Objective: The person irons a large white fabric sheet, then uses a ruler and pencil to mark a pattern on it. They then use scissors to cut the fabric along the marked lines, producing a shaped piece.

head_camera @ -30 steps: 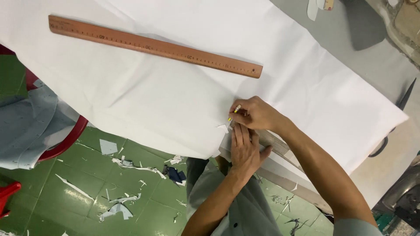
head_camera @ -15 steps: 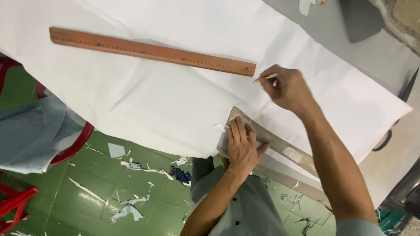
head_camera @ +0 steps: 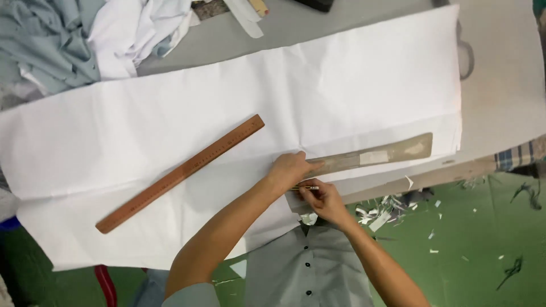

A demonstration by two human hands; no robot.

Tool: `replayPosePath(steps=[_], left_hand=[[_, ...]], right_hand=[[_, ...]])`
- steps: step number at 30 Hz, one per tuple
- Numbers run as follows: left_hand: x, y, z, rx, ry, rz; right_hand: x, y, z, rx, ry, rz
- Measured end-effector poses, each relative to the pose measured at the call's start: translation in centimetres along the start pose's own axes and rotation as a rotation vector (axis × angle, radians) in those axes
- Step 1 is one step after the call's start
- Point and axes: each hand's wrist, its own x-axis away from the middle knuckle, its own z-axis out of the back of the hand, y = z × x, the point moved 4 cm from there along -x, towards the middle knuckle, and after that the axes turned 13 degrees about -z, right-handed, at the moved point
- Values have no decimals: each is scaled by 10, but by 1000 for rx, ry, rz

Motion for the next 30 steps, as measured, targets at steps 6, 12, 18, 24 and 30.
replayPosePath(steps=[6,12,18,24,30], left_hand=[[-8,2,18,44,-218,42],[-6,8,24,23,-256,31],[-11,8,-9,-288,-124,-39],[14,-8,-15,107,41,351],[79,-56,141,-25,276,413]], right_hand=[[0,22,-21,42,133,-82],[0,-10,5,70,170,-13],[55,11,224,482,709,-52],[47,-1,164,39,619,-58],[14,-13,122,-58,475,-104]])
